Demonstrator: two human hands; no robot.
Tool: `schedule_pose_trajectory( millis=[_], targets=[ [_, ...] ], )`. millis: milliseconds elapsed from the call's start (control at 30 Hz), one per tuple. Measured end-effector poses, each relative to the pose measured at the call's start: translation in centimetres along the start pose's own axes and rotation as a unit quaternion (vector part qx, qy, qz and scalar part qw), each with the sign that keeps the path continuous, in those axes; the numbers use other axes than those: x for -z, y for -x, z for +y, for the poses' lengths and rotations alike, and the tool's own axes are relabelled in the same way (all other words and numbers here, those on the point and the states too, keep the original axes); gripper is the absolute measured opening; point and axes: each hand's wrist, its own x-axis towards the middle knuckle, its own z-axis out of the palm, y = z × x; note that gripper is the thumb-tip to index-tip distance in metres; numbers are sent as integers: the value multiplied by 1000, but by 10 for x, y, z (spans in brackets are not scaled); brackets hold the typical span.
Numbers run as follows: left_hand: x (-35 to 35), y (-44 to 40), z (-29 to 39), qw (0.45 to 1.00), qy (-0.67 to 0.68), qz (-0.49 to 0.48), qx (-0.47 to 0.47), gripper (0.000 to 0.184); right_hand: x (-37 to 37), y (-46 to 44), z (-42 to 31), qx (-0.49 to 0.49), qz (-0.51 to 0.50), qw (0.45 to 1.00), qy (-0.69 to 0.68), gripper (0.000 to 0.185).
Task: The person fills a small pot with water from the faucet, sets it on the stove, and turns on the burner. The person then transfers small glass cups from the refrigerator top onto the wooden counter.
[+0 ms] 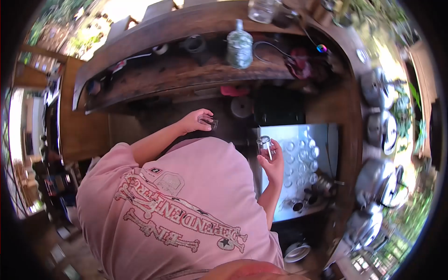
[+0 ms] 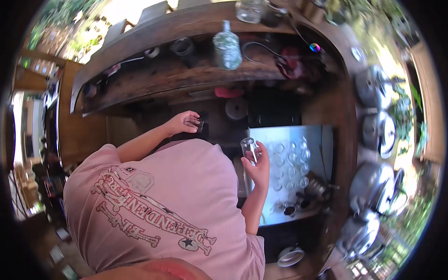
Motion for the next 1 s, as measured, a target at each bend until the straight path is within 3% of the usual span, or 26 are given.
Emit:
schedule_pose_trajectory(
  millis=[133, 267, 400, 467, 533, 600, 667, 800, 867, 933, 1000],
  targets=[
    [41, 29, -14, 996, 12, 82, -31, 65, -29, -50, -3, -11, -52, 998, 17, 63],
    [90, 44, -40, 975, 19, 199, -101, 64, -78, -88, -10, -16, -121, 979, 165, 60],
    [151, 55, -34, 937, -50, 315, -140, 67, -146, -118, 16, -17, -141, 984, 111, 58],
    [196, 53, -44, 937, -35, 322, -133, 76, -185, -138, 24, -13, -156, 981, 118, 58],
    [236, 59, -39, 903, -74, 377, -191, 84, -231, -154, 23, 4, -157, 974, 161, 60],
    [284, 62, -34, 898, -83, 390, -185, 93, -280, -176, 21, -11, -149, 976, 160, 59],
    [333, 58, -39, 859, -125, 446, -218, 94, -323, -204, 28, 60, -166, 948, 265, 58],
    [403, 64, -19, 789, -236, 520, -228, 78, -421, -257, 36, 58, -186, 949, 246, 58],
    [425, 65, -20, 795, -257, 502, -224, 72, -470, -282, 30, 189, -203, 898, 342, 57],
    [440, 66, -25, 800, -278, 486, -218, 66, -518, -307, 33, 254, -209, 875, 355, 58],
    [444, 64, -31, 806, -322, 449, -212, 61, -567, -317, 19, 191, -235, 904, 302, 61]
  ],
)
